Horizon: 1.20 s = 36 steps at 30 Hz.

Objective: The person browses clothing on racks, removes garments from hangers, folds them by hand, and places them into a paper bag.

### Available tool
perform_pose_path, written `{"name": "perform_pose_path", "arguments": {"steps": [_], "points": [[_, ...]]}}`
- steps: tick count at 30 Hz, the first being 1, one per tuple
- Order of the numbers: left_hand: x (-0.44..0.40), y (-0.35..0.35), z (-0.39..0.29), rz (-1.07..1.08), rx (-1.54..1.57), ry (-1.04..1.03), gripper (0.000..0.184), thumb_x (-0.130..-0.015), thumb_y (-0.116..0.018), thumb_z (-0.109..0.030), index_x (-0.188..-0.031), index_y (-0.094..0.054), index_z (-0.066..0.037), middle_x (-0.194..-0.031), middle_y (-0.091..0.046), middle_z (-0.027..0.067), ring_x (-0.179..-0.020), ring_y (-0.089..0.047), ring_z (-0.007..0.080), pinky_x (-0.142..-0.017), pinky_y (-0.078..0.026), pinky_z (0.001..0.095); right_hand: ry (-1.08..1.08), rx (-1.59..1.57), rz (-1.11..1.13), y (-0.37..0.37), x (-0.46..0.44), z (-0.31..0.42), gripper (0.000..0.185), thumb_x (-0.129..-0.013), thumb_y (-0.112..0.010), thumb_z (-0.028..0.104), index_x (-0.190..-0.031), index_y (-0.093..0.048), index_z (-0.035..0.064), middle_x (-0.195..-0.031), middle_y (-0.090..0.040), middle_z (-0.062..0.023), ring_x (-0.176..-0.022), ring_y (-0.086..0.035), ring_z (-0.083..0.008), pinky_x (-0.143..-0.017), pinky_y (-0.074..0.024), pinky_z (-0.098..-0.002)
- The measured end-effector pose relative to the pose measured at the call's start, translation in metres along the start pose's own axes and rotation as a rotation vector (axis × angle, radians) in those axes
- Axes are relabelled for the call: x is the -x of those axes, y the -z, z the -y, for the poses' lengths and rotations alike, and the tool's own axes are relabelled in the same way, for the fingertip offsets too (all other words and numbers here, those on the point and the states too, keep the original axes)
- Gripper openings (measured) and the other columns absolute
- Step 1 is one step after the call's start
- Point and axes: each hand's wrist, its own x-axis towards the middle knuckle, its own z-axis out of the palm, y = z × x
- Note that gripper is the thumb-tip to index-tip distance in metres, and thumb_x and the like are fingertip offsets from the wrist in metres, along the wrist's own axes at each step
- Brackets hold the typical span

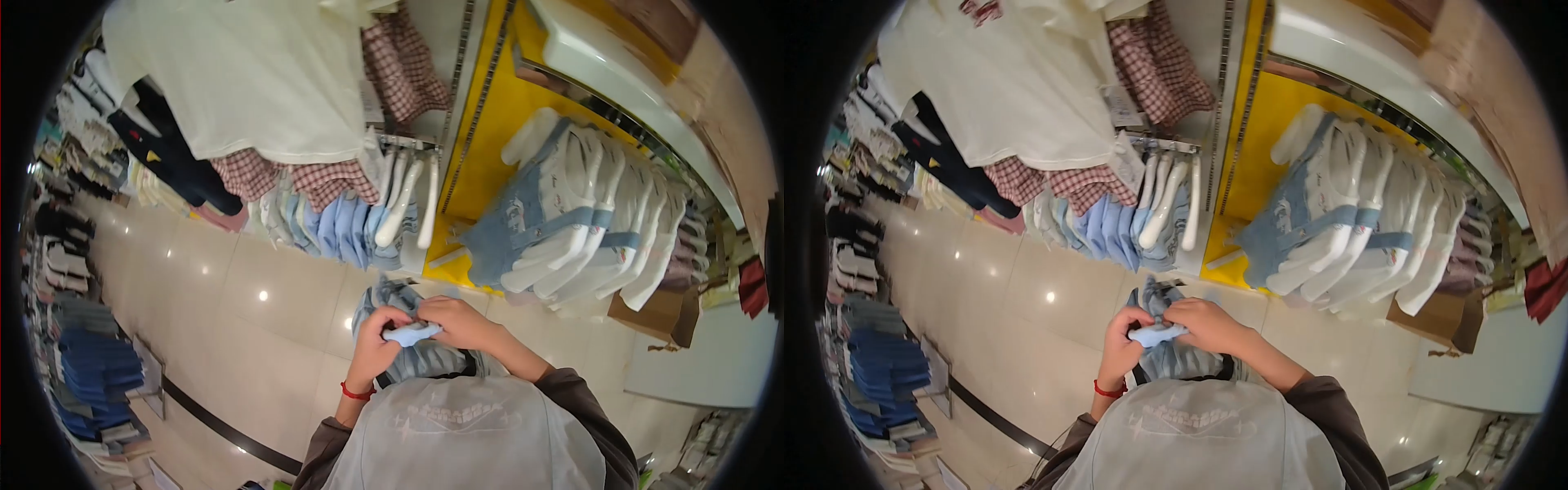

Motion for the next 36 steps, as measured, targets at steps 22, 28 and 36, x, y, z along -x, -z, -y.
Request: {"name": "perform_pose_path", "arguments": {"steps": [22, 28, 36], "points": [[-0.04, -0.195, 0.042, 0.284, 0.217, 0.128, 0.014, -0.084, -0.055, -0.017, -0.085, -0.049, -0.004, -0.079, -0.046, -0.0017, -0.078, -0.042, 0.0062, -0.072, -0.036, 0.0194, -0.699, -0.455, -1.478, 0.069, 0.343, 0.074, 0.025, -0.088, -0.05, 0.023, -0.091, -0.059, 0.0, -0.081, -0.058, 0.0002, -0.075, -0.051, -0.008, -0.069, -0.0408, -0.0227], [-0.018, -0.259, -0.033, 1.037, -0.143, 0.142, 0.056, -0.068, -0.073, -0.021, -0.114, -0.047, -0.002, -0.106, -0.053, 0.0077, -0.101, -0.049, 0.0145, -0.085, -0.037, 0.0245, -0.685, -0.378, -1.551, 0.053, 0.433, 0.111, 0.023, -0.088, -0.05, 0.021, -0.089, -0.06, -0.0004, -0.077, -0.059, -0.001, -0.072, -0.052, -0.0076, -0.068, -0.0411, -0.0221], [0.012, -0.334, -0.021, 1.265, -0.179, 0.083, 0.046, -0.077, -0.065, -0.025, -0.11, -0.051, 0.003, -0.104, -0.056, 0.0068, -0.099, -0.05, 0.0142, -0.086, -0.038, 0.0248, -0.738, -0.191, -1.398, 0.059, 0.477, 0.134, 0.012, -0.08, -0.059, 0.011, -0.084, -0.059, -0.0003, -0.076, -0.058, -0.0023, -0.07, -0.051, -0.0089, -0.064, -0.041, -0.0225]]}}
